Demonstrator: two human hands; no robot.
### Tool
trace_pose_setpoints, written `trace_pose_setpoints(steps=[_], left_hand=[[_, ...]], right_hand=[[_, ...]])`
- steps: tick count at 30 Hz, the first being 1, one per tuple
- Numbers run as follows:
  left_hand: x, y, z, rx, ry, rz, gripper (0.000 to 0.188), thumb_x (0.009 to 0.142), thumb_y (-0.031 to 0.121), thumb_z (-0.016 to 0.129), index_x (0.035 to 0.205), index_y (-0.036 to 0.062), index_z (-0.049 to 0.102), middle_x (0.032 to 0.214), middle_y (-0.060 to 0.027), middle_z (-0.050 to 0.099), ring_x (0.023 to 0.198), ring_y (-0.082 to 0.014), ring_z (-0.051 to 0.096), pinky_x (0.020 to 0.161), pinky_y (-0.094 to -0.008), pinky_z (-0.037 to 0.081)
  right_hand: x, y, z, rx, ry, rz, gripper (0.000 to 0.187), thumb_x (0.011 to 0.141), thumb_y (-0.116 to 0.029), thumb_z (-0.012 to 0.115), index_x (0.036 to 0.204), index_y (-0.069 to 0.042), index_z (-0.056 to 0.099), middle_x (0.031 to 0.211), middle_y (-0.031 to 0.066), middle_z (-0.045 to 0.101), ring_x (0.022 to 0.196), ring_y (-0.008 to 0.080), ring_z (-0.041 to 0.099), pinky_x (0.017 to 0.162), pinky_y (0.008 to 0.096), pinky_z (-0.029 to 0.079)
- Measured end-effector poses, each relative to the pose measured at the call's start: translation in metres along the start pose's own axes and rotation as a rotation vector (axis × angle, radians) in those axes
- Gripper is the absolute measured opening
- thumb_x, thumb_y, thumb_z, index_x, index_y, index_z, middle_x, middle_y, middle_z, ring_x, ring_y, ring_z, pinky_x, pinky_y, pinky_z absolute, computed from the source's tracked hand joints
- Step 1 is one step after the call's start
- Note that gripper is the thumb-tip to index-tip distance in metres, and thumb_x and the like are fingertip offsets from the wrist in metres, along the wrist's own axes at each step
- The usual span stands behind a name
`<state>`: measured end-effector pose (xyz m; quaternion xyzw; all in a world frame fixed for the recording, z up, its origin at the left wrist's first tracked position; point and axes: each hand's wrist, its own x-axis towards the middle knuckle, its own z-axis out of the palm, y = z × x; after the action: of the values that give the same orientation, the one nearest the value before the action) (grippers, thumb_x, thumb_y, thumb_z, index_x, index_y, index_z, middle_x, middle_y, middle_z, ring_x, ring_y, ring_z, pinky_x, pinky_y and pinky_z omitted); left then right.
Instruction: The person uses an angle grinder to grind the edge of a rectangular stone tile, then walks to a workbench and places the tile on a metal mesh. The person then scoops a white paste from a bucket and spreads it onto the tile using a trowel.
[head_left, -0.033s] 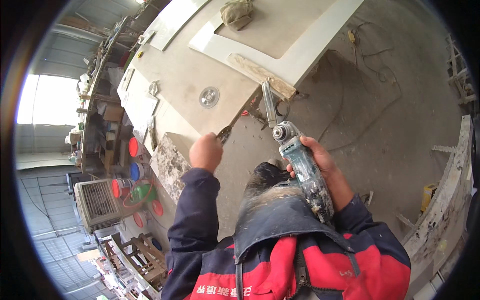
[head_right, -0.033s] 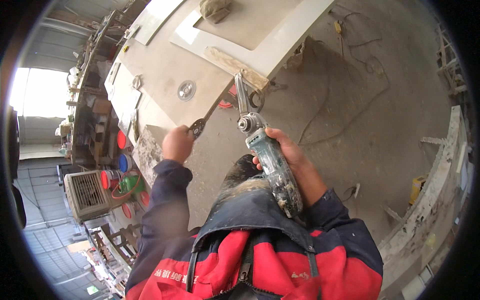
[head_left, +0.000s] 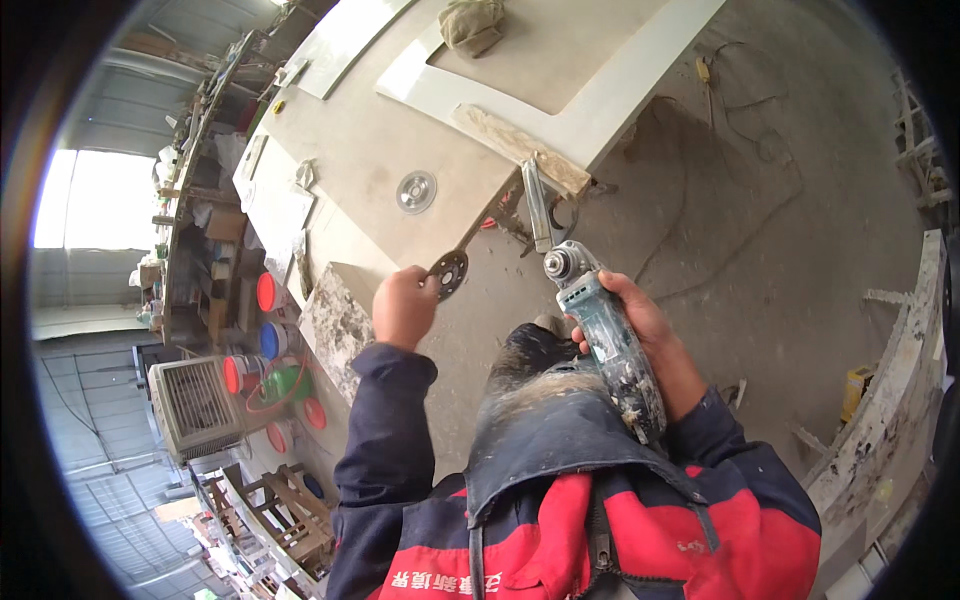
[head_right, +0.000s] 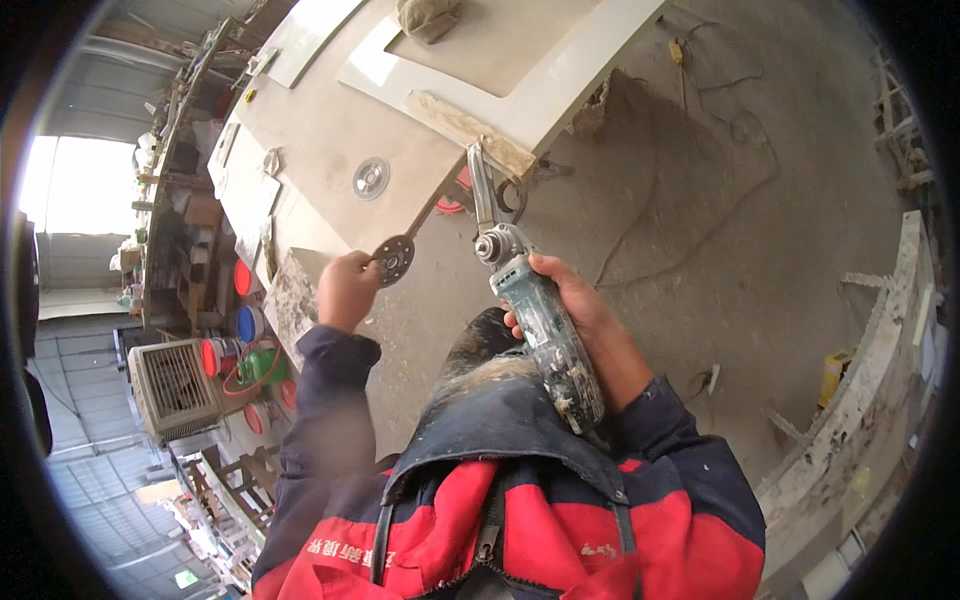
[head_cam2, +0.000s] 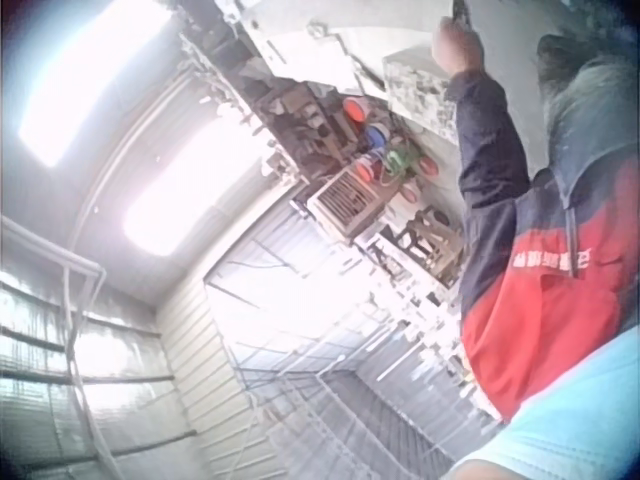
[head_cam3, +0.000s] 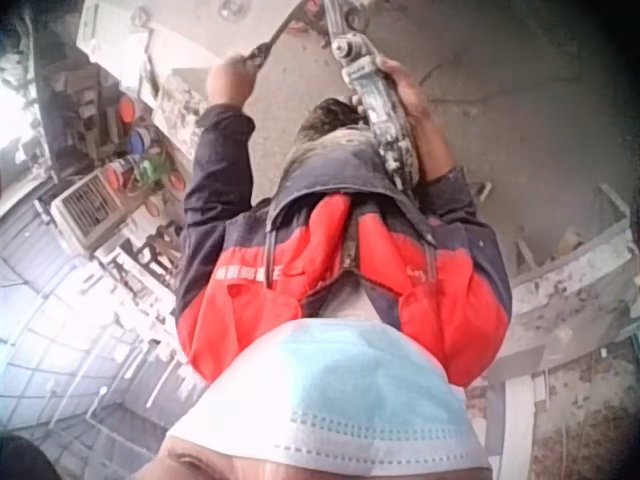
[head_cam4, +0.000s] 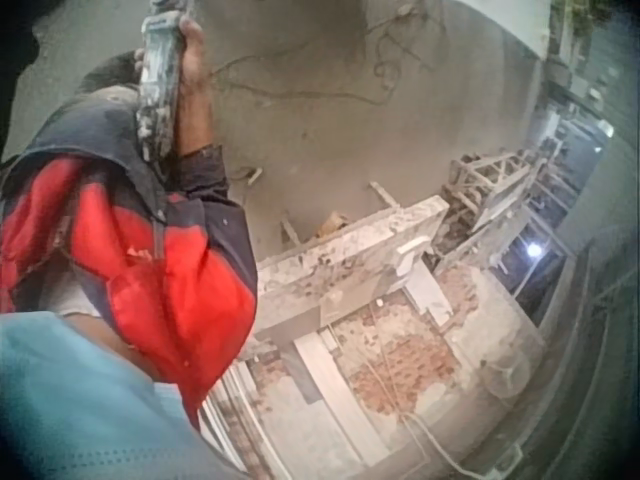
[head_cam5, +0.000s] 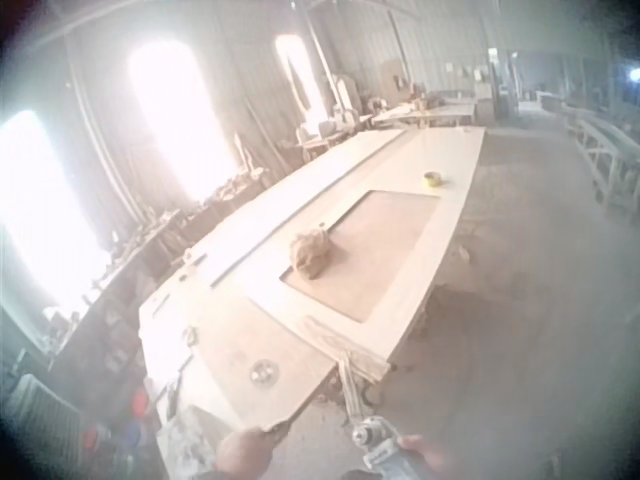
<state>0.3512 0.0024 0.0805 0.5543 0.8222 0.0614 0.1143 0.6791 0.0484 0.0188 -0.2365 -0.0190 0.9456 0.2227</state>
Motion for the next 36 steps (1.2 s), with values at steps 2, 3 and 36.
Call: trace_pose_setpoints(steps=[2,3,36], left_hand=[[-0.02,0.005,-0.03,-0.632,-0.204,-0.191,0.024,0.093,0.022,0.069,0.083,-0.0002,0.069,0.063,-0.0105,0.062,0.05,-0.0189,0.056,0.05,-0.0333,0.045],[-0.033,0.016,-0.046,-0.917,-0.338,-0.383,0.024,0.095,0.021,0.069,0.08,0.0019,0.067,0.057,-0.0044,0.055,0.045,-0.0125,0.048,0.043,-0.0287,0.038],[-0.12,-0.136,-0.027,-1.51,-0.81,-0.256,0.024,0.101,0.02,0.066,0.082,0.0065,0.062,0.06,-0.0003,0.056,0.041,-0.007,0.04,0.039,-0.0235,0.031]], right_hand=[[-0.001,0.001,0.003,0.008,0.014,0.007,0.052,0.099,-0.046,0.063,0.113,0.005,0.063,0.09,0.0195,0.071,0.07,0.0292,0.076,0.057,0.0401,0.067],[0.003,0.002,-0.002,0.019,-0.008,0.023,0.053,0.1,-0.045,0.062,0.115,0.006,0.062,0.093,0.0212,0.072,0.071,0.031,0.076,0.058,0.042,0.067],[0.047,0.252,0.052,0.047,-0.109,-0.078,0.073,0.103,-0.057,0.05,0.139,0.006,0.053,0.117,0.0296,0.069,0.082,0.0343,0.076,0.063,0.0433,0.068]])
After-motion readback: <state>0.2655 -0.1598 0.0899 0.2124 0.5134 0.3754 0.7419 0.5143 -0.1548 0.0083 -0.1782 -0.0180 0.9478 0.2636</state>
